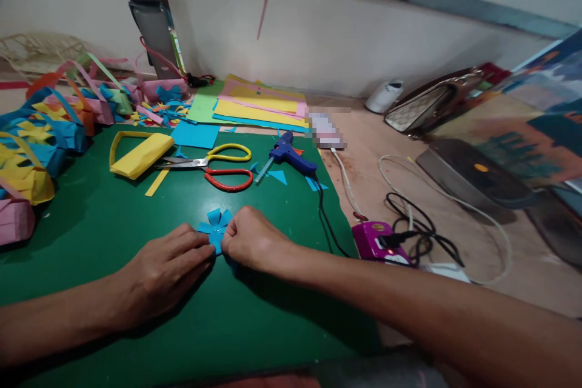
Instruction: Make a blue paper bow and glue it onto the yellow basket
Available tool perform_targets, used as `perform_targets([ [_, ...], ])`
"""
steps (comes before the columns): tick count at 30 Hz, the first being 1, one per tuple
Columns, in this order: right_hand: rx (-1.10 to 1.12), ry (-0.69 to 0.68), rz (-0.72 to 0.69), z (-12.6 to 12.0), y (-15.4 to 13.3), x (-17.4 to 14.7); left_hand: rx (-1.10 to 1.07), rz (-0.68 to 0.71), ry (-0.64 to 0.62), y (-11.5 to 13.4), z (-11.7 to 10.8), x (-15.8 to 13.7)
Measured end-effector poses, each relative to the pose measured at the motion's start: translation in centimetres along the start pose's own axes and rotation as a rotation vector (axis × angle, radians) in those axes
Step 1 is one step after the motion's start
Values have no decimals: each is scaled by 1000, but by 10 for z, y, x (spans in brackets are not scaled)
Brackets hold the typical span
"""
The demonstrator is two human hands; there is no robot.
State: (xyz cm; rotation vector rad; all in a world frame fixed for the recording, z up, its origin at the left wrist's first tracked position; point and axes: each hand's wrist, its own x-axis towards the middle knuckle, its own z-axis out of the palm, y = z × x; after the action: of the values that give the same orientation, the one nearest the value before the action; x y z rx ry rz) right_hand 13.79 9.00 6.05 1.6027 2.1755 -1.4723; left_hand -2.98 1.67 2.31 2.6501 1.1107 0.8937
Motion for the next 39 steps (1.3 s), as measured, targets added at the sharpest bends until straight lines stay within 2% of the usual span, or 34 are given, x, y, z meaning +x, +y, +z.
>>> perform_targets([
  [9, -111, 23, -54, -3, -8, -2, 35, 5, -15, 0, 1, -1],
  [20, -246, 74, -194, -3, -9, -8, 34, -7, -39, 1, -1, 1],
  [26, -215, 83, -187, -2, -7, -11, 17, -18, -61, 2, -1, 1],
  [34, -30, -32, -117, -3, 0, -11, 3, -1, -63, 1, -2, 2],
  [39, -21, -50, -158, -2, 0, -11, 8, 3, -55, 1, -1, 2],
])
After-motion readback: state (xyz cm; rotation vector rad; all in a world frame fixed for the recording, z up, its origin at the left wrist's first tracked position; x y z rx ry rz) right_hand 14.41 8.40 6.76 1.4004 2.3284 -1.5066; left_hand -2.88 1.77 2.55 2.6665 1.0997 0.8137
